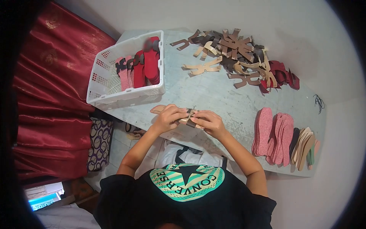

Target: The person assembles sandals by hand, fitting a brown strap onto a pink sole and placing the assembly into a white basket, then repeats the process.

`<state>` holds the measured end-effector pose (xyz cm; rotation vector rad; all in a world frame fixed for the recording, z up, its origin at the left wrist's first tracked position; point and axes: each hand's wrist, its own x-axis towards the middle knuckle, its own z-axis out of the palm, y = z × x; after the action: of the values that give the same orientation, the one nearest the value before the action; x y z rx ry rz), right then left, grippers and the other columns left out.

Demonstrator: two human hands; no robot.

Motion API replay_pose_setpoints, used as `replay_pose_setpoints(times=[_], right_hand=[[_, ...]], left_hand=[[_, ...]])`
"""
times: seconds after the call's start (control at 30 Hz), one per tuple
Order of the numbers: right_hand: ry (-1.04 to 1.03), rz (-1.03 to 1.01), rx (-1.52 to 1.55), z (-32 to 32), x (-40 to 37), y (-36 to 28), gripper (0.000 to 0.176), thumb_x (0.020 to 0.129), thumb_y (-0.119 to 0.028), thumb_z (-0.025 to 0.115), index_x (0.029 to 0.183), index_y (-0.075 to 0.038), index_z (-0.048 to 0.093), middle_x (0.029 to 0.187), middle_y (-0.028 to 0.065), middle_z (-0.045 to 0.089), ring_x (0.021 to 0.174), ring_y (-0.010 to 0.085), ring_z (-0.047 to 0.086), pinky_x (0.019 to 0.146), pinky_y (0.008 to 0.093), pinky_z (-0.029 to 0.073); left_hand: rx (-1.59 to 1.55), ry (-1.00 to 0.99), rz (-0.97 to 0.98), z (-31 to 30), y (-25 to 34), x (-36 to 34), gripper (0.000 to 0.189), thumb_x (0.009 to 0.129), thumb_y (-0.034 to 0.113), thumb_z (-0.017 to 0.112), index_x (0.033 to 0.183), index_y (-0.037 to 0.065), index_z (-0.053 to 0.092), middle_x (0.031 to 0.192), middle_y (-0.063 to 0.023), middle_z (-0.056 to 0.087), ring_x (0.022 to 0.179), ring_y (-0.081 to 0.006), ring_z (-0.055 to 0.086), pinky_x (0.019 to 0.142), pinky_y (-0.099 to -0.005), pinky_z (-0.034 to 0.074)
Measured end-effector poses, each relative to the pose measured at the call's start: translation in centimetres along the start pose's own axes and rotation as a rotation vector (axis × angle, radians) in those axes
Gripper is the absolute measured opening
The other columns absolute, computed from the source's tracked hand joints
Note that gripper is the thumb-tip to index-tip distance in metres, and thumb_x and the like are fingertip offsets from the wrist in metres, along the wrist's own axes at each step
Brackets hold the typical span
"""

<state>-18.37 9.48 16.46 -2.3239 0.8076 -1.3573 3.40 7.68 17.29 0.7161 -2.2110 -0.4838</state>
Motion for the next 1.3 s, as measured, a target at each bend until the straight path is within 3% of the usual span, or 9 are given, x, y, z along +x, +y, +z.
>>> replay_pose_setpoints(times=[0.07,0.23,0.53,0.63,0.87,1.1,1.17,1.3], right_hand=[[-0.020,-0.075,-0.009,-0.6,1.0,-0.9,0.032,0.062,0.001,0.067,0.093,-0.006,0.066,0.085,0.0091,0.063,0.082,0.0264,0.063,0.074,0.0353,0.053],[-0.051,-0.248,-0.147,-1.2,2.6,-2.1,0.021,0.067,-0.010,0.066,0.088,-0.009,0.066,0.082,0.0056,0.062,0.080,0.0221,0.065,0.066,0.0316,0.056],[-0.025,-0.278,-0.101,0.4,4.4,-4.0,0.021,0.067,-0.011,0.066,0.087,-0.009,0.066,0.077,0.0046,0.061,0.075,0.0210,0.064,0.064,0.0301,0.056],[-0.035,-0.335,-0.119,0.9,5.4,-4.8,0.021,0.066,-0.011,0.067,0.087,-0.008,0.066,0.078,0.0046,0.060,0.074,0.0211,0.064,0.063,0.0302,0.056],[-0.014,-0.411,-0.142,2.8,7.0,-5.6,0.020,0.065,-0.012,0.068,0.084,-0.007,0.065,0.079,0.0043,0.059,0.074,0.0206,0.063,0.063,0.0304,0.056],[-0.004,-0.437,-0.146,5.3,8.3,-5.5,0.018,0.065,-0.009,0.069,0.082,-0.005,0.063,0.080,0.0043,0.058,0.075,0.0208,0.063,0.063,0.0295,0.056],[0.012,-0.417,-0.117,5.9,8.8,-5.5,0.018,0.065,-0.008,0.069,0.081,-0.005,0.062,0.080,0.0042,0.058,0.076,0.0209,0.063,0.062,0.0293,0.056],[0.034,-0.411,-0.128,7.3,10.0,-5.4,0.021,0.063,-0.007,0.070,0.082,-0.006,0.062,0.079,0.0037,0.058,0.068,0.0191,0.059,0.058,0.0274,0.054]], left_hand=[[-0.021,-0.008,0.025,-0.8,0.5,0.2,0.039,0.054,-0.003,0.065,0.092,0.006,0.063,0.093,-0.0085,0.060,0.084,-0.0254,0.057,0.075,-0.0351,0.045],[-0.126,0.022,0.042,-2.0,1.7,0.1,0.047,0.052,-0.007,0.063,0.097,0.007,0.063,0.100,-0.0100,0.061,0.091,-0.0250,0.058,0.079,-0.0349,0.045],[-0.120,-0.003,0.096,-5.1,2.9,-1.0,0.051,0.054,-0.010,0.060,0.103,0.004,0.057,0.112,-0.0104,0.059,0.094,-0.0262,0.058,0.080,-0.0357,0.046],[-0.187,0.016,-0.029,-6.5,3.4,-1.8,0.052,0.057,-0.008,0.060,0.108,0.004,0.057,0.110,-0.0100,0.060,0.097,-0.0257,0.058,0.083,-0.0372,0.046],[0.024,-0.015,0.119,-9.2,3.3,-2.4,0.047,0.062,0.001,0.065,0.108,0.007,0.060,0.108,-0.0053,0.062,0.092,-0.0229,0.059,0.079,-0.0357,0.047],[0.100,0.063,0.148,-10.9,2.1,-3.3,0.043,0.063,0.003,0.065,0.105,0.007,0.062,0.104,-0.0045,0.064,0.090,-0.0225,0.059,0.073,-0.0344,0.049],[0.087,0.082,0.112,-11.5,1.8,-3.5,0.033,0.068,0.007,0.065,0.100,0.009,0.065,0.101,-0.0011,0.065,0.086,-0.0195,0.060,0.070,-0.0307,0.048],[0.084,0.100,0.108,-12.7,1.0,-3.8,0.033,0.066,0.004,0.065,0.099,0.009,0.065,0.099,-0.0013,0.065,0.084,-0.0194,0.061,0.068,-0.0305,0.049]])
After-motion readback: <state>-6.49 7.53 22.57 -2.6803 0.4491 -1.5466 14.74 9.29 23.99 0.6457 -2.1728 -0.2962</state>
